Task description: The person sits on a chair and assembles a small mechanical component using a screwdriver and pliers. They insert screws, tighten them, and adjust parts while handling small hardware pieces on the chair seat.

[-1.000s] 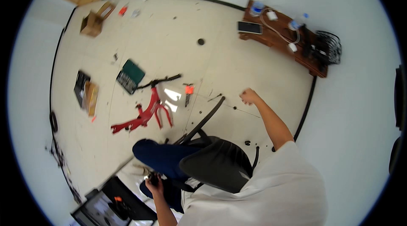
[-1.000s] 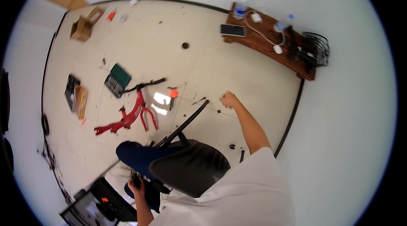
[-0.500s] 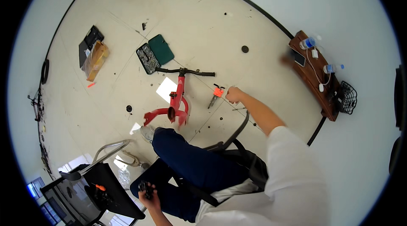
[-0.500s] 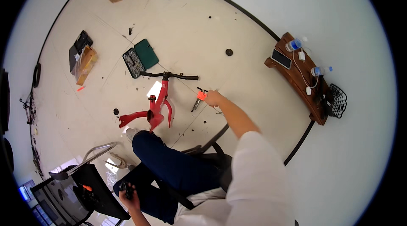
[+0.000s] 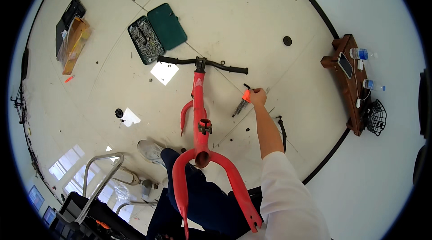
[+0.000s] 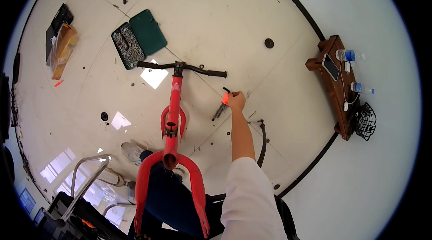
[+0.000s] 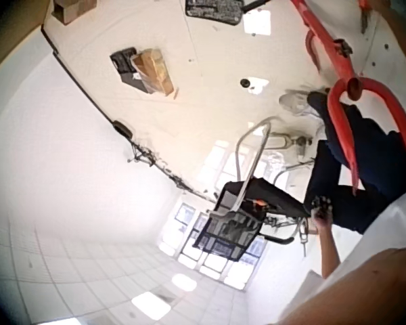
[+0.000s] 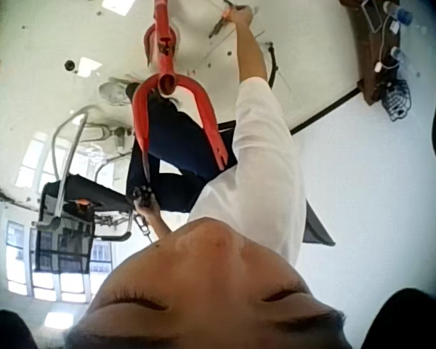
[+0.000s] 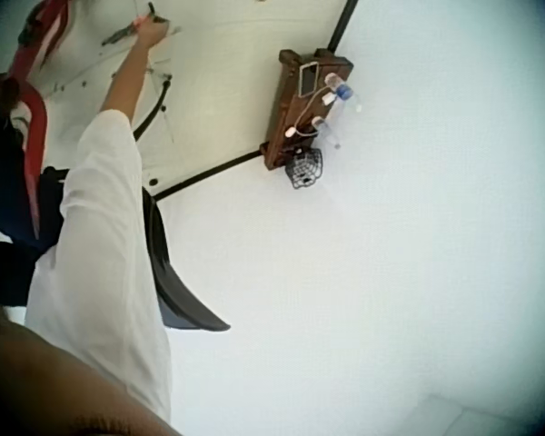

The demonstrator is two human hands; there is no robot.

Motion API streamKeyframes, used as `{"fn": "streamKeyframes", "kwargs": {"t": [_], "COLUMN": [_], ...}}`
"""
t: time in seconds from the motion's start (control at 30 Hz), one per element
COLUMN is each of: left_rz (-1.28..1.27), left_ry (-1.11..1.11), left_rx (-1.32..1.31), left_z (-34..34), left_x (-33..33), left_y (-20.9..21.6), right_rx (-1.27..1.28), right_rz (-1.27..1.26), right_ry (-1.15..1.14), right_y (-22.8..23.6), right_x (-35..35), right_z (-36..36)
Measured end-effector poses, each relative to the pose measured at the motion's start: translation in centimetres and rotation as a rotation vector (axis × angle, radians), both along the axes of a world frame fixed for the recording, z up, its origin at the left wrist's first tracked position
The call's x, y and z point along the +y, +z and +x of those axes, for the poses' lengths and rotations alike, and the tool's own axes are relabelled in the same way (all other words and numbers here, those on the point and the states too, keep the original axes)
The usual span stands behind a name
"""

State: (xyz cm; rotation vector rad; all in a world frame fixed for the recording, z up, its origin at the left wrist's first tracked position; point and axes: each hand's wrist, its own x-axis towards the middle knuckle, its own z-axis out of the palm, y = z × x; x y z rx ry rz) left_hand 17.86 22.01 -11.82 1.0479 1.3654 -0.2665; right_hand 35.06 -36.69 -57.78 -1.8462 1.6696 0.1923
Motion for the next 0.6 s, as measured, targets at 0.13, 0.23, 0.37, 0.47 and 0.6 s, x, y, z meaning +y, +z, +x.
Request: {"fn": "streamKeyframes", "kwargs": {"t": [0.13, 0.23, 0.37, 0.47, 0.6], "left_rz": [-0.014, -0.024, -0.068, -0.041, -0.094], "left_ry": [-0.011, 0.002, -0.041, -0.087, -0.079], "left_rx": [-0.025, -0.007, -0.031, -0.025, -0.038], "left_z": [2.2, 3.2, 3.1, 3.2, 3.0], "left_x": [-1.4, -2.0, -1.7, -2.3, -2.4], "left_y": [0.1, 0.2, -0.4, -0.7, -1.0], "right_rx": [-0.048, -0.109, -0.079, 0.043, 0.162], "right_rz": [-0.135, -0.092, -0.023, -0.077, 0.003], "right_ry": [-0.230, -0.458, -0.373, -0.328, -0.100], "right_y": [-1.1, -0.6, -0.3, -0.1, -0.1], "right_x": [0.5, 1.0, 0.1, 1.2, 4.6], "right_z": [-0.6, -0.5, -0.6, -0.5, 0.2]}}
